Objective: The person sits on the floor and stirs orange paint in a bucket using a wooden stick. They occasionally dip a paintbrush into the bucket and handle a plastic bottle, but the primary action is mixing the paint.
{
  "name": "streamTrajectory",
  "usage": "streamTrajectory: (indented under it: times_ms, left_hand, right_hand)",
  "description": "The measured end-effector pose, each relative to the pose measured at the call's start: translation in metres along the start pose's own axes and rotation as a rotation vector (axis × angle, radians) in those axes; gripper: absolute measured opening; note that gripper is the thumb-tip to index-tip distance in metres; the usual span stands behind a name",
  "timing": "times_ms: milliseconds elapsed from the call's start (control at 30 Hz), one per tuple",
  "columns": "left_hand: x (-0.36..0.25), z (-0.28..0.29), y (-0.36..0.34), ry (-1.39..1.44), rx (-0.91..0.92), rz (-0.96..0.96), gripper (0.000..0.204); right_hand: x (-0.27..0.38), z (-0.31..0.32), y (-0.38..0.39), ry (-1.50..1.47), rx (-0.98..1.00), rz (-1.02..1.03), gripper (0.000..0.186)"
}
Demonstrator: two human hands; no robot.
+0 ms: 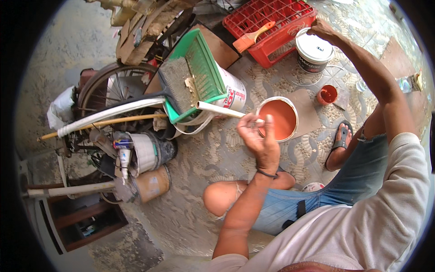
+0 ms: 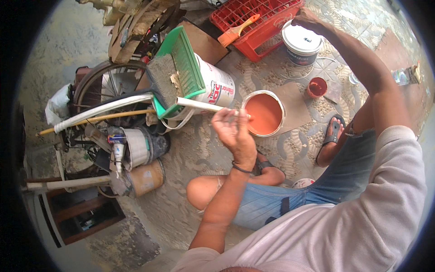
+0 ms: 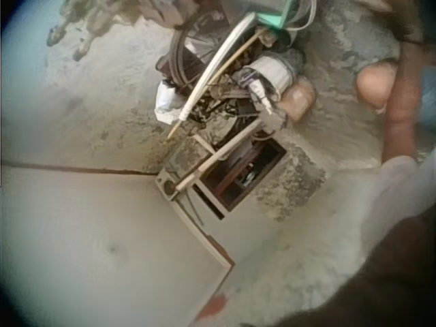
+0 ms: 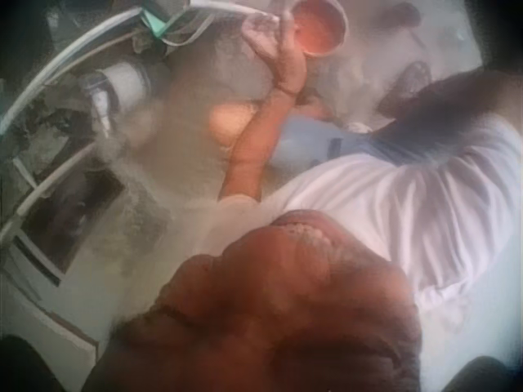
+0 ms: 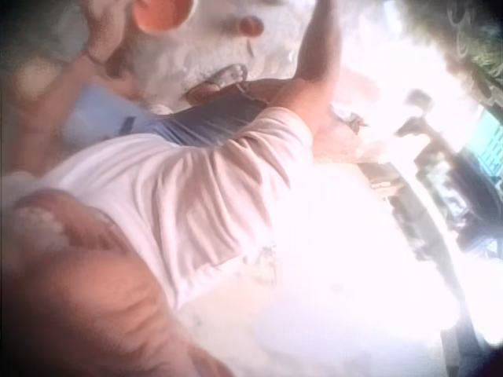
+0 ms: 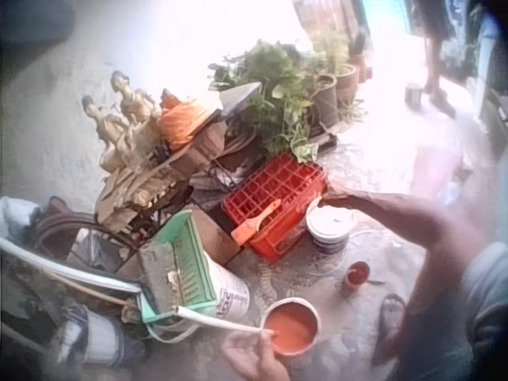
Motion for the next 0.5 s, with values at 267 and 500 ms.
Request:
streamTrajectory:
  times_ms: [267, 500]
  left_hand:
    - [-0.03, -0.028, 0.011, -0.119, 0.296, -0.008, 0.032]
    - [-0.137, 0.02, 0.014, -0.2, 0.164, -0.492, 0.022]
  right_hand:
    - [0.055, 0.026, 0.005, 0.188, 0.038, 0.083, 0.028]
    - [0.209, 0.074, 0.091, 0.366, 0.101, 0.157, 0.044]
Point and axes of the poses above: each hand's wrist, its own y-axis away from the middle knuckle, its own z-axis out of the back of the hand, x = y × z, the point moved 8 cm from there along -y, towards the middle knuckle, and after that the axes turned 9 degrees about -y, right-handed, at the moved point
